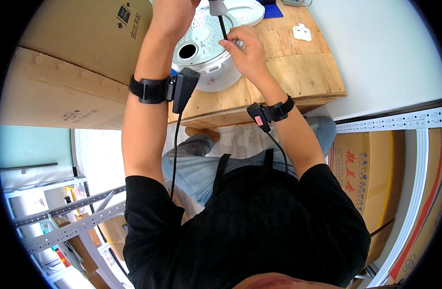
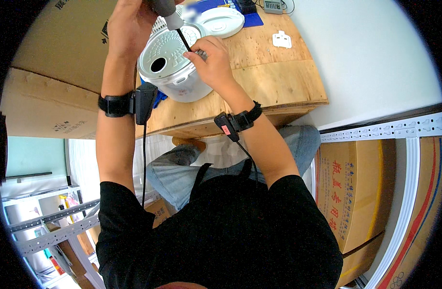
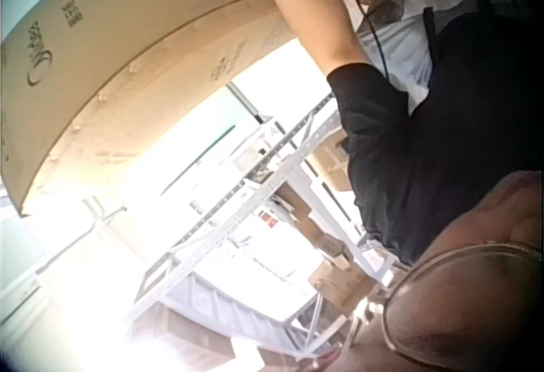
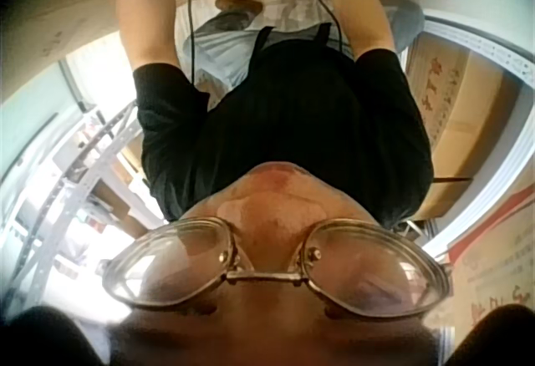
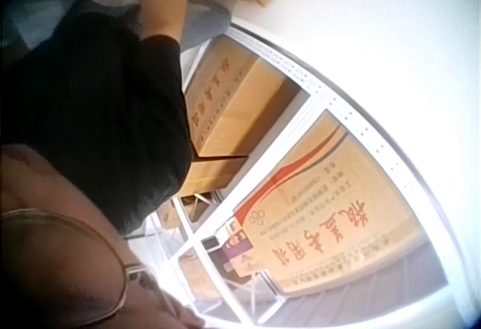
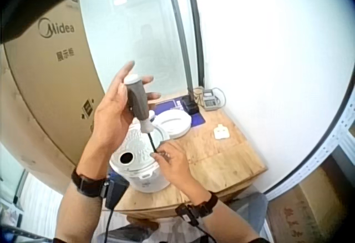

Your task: The person removes the lid from a white rice cooker, uses a screwdriver to loosen screws on the inner lid, and then wipes the interior with a blue cloth.

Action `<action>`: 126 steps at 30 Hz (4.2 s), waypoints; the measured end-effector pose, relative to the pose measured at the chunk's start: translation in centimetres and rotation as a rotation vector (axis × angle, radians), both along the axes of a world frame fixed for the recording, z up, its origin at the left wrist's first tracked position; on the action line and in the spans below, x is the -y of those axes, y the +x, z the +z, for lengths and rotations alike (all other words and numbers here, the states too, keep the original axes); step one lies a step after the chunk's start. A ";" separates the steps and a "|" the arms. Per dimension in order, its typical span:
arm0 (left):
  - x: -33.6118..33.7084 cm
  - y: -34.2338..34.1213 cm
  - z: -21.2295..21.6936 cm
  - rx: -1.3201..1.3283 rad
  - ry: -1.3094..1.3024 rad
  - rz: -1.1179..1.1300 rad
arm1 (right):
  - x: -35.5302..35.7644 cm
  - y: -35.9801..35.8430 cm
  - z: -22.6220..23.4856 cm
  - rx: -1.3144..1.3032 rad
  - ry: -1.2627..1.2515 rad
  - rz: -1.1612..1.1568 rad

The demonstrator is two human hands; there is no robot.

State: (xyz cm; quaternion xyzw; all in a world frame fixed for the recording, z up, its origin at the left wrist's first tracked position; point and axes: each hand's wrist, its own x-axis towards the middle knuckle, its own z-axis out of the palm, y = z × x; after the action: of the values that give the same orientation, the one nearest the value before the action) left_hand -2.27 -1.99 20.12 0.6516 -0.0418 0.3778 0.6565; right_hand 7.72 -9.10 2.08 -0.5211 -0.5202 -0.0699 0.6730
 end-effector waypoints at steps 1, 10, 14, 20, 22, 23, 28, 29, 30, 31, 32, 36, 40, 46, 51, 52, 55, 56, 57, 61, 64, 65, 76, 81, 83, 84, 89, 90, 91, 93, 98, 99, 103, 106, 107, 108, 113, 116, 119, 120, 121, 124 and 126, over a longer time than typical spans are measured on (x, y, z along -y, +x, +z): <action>-1.1 0.6 -0.4 0.047 0.023 -0.051 | 0.0 0.0 0.0 0.010 -0.001 0.003; -3.1 1.4 -1.0 0.007 0.362 0.422 | -0.1 0.0 -0.4 0.027 -0.004 0.045; -1.2 2.8 -1.7 0.076 0.016 0.361 | 0.4 -0.3 0.5 -0.059 -0.069 0.043; -2.2 1.5 -2.2 0.070 -0.033 -0.145 | 0.0 0.4 -0.2 -0.075 -0.075 0.097; -3.6 1.9 -3.0 0.081 -0.060 -0.277 | 0.2 0.7 -0.1 -0.093 -0.117 0.137; -2.9 2.0 -2.9 0.071 -0.147 -0.200 | 0.3 0.9 -0.1 -0.098 -0.132 0.153; -1.8 2.3 -2.3 0.045 -0.086 0.003 | 0.4 1.4 -0.3 -0.081 -0.176 0.230; -2.1 2.5 -2.5 0.045 -0.042 0.029 | 0.5 1.2 -0.1 -0.090 -0.173 0.231; -2.3 2.7 -2.6 0.045 0.002 0.055 | 0.5 1.0 0.0 -0.098 -0.170 0.232; -2.4 2.9 -2.9 0.010 0.002 0.143 | 0.6 0.9 0.1 -0.106 -0.168 0.233; -2.5 2.9 -2.9 0.037 -0.082 0.082 | 0.6 0.9 0.2 -0.090 -0.178 0.218; -2.3 2.4 -2.4 0.072 -0.281 -0.080 | 0.7 1.1 0.4 -0.079 -0.201 0.207; -2.1 1.8 -2.8 -0.038 -0.037 0.141 | 0.5 1.5 0.0 -0.087 -0.204 0.233; -1.4 2.4 -3.2 0.039 -0.114 0.190 | 0.6 1.2 0.0 -0.095 -0.175 0.247; -1.8 2.4 -3.5 0.084 -0.198 0.014 | 0.7 1.7 -0.2 -0.033 -0.210 0.275; -1.8 2.4 -3.4 0.036 -0.087 0.078 | 0.8 1.8 -0.2 -0.016 -0.231 0.285; -0.1 2.2 -2.9 0.057 -0.044 0.150 | 0.8 1.7 -0.5 -0.029 -0.239 0.263; -0.3 2.3 -2.8 -0.027 -0.009 0.196 | 0.8 1.7 -0.6 -0.051 -0.214 0.274; -0.7 2.3 -2.7 -0.112 0.025 0.242 | 0.8 1.5 -0.7 -0.073 -0.189 0.284; -1.7 2.2 -2.4 0.075 -0.347 -0.115 | 1.4 0.9 0.5 -0.030 -0.238 0.249; -1.6 2.1 -2.8 -0.057 -0.154 0.022 | 1.6 1.0 0.7 -0.085 -0.269 0.283; -0.4 2.2 -2.6 -0.012 -0.096 0.146 | 1.6 0.9 0.6 -0.080 -0.252 0.267; -2.6 1.5 -4.1 0.063 -0.147 -0.045 | 1.2 1.1 -0.1 -0.029 -0.186 0.241; 0.8 0.3 -1.6 0.110 -0.115 0.023 | 1.5 1.3 -0.2 -0.001 -0.197 0.204; 0.0 -0.7 -2.2 0.234 -0.008 -0.174 | 1.5 1.2 -0.2 0.008 -0.197 0.200; -0.2 -0.7 -2.5 0.254 0.003 -0.221 | 1.4 1.2 -0.2 0.011 -0.195 0.206; -1.2 0.4 -2.9 0.001 -0.143 -0.029 | 1.1 1.5 -0.7 0.017 -0.178 0.232; -1.5 0.4 -3.1 -0.020 -0.110 -0.015 | 1.1 1.5 -0.8 0.017 -0.174 0.233; -1.4 0.5 -3.3 -0.006 -0.097 0.049 | 1.1 1.5 -0.7 0.017 -0.171 0.234; 0.4 0.5 -2.0 -0.023 -0.051 0.157 | 1.4 1.3 -0.4 -0.002 -0.188 0.226; -1.6 0.8 -2.8 -0.026 -0.076 -0.012 | 1.4 1.2 -0.3 -0.003 -0.186 0.218; -1.8 0.8 -2.8 0.056 -0.168 -0.157 | 1.4 1.2 -0.3 0.005 -0.182 0.217; 0.2 0.0 -1.5 -0.155 0.154 0.110 | 1.5 1.2 -0.2 -0.042 -0.194 0.208; 1.3 0.0 -1.4 -0.092 0.221 0.263 | 1.3 1.1 -0.3 -0.031 -0.185 0.176; 1.2 0.1 -1.7 -0.087 0.284 0.317 | 1.3 1.0 -0.3 -0.040 -0.181 0.169; 1.1 0.1 -1.9 -0.082 0.348 0.370 | 1.3 0.8 -0.2 -0.049 -0.178 0.161; -1.8 0.2 -3.1 -0.115 0.157 0.112 | 1.2 0.6 0.2 -0.051 -0.188 0.131; -2.0 1.0 -4.3 0.010 0.295 0.187 | 0.8 0.9 0.1 -0.030 -0.198 0.141; 0.2 -0.1 -2.5 -0.041 0.215 0.220 | 0.9 1.1 0.6 -0.001 -0.218 0.129; 0.8 -0.4 -1.9 -0.069 0.209 0.270 | 0.8 1.1 0.9 0.001 -0.217 0.119; 0.3 0.1 -2.3 -0.009 0.182 0.280 | 0.7 1.1 1.2 0.003 -0.217 0.111; 0.5 -0.4 -1.7 0.082 0.175 0.389 | 0.9 1.8 2.6 -0.022 -0.230 0.186; 0.3 -0.4 -1.8 0.199 0.173 0.444 | 1.7 2.6 3.5 -0.133 -0.260 0.244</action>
State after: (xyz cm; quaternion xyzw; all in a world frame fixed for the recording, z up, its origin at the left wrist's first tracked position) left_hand -2.67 -2.27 18.33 0.6581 0.0055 0.5700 0.4920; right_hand 10.30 -10.83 5.55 -0.5403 -0.5386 0.1148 0.6362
